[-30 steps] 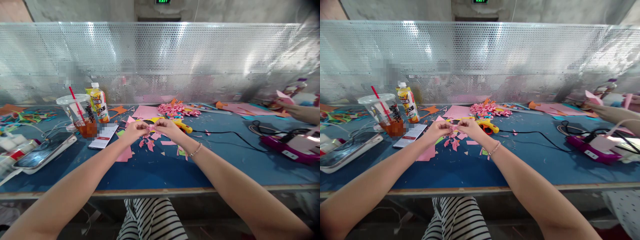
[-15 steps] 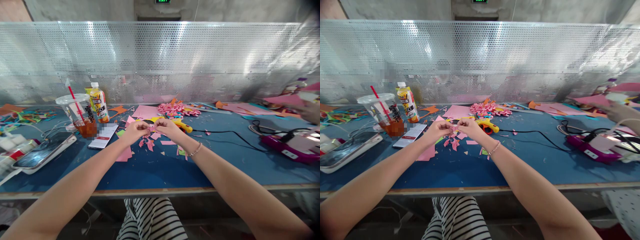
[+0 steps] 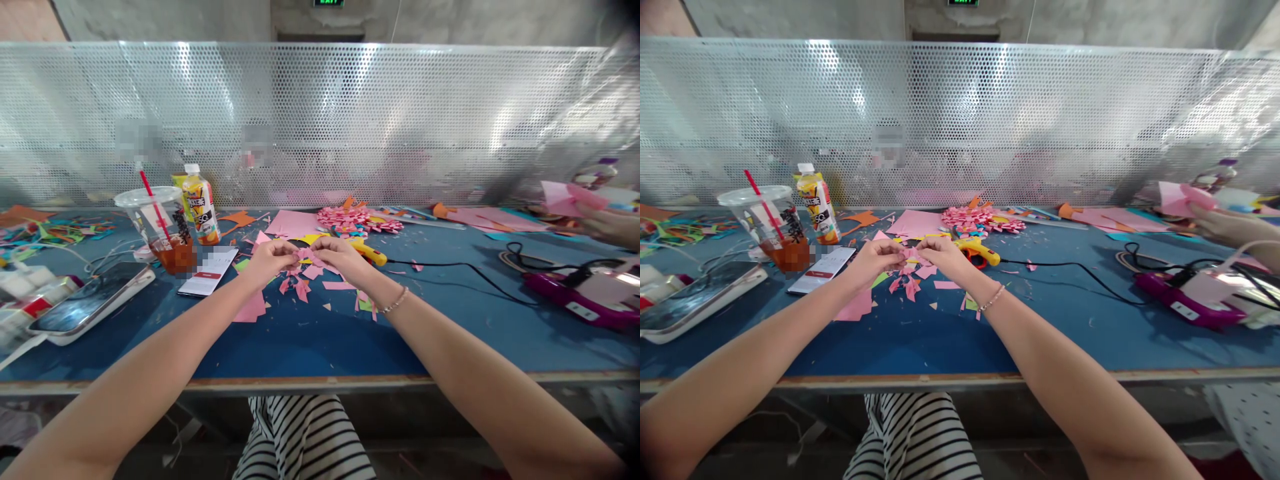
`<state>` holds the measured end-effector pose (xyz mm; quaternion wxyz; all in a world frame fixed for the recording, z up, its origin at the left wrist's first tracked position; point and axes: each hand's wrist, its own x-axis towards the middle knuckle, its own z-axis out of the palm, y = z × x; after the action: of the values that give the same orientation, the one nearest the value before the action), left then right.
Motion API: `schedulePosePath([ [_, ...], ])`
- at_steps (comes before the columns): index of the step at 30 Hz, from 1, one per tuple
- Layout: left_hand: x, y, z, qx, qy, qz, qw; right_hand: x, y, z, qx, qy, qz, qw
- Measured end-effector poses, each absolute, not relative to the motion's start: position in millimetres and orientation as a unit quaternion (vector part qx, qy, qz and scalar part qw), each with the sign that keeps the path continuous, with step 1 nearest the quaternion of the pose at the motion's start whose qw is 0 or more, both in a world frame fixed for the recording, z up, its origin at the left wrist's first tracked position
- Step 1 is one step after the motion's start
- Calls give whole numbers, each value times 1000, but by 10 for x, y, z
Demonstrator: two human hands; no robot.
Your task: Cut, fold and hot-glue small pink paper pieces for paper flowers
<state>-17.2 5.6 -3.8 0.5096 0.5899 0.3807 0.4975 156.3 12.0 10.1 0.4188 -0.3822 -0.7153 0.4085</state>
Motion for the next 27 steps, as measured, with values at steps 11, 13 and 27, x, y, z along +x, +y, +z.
schedulePosePath([
  [11, -171, 55, -57, 576, 359, 510, 528, 1542, 150, 89, -416, -709, 377, 427],
  [13, -166, 52, -58, 582, 351, 506, 531, 1543, 150, 91, -409, -713, 373, 430],
  [27, -161, 3, -27, 610, 349, 510, 497, 1525, 112, 83, -362, -727, 381, 441],
])
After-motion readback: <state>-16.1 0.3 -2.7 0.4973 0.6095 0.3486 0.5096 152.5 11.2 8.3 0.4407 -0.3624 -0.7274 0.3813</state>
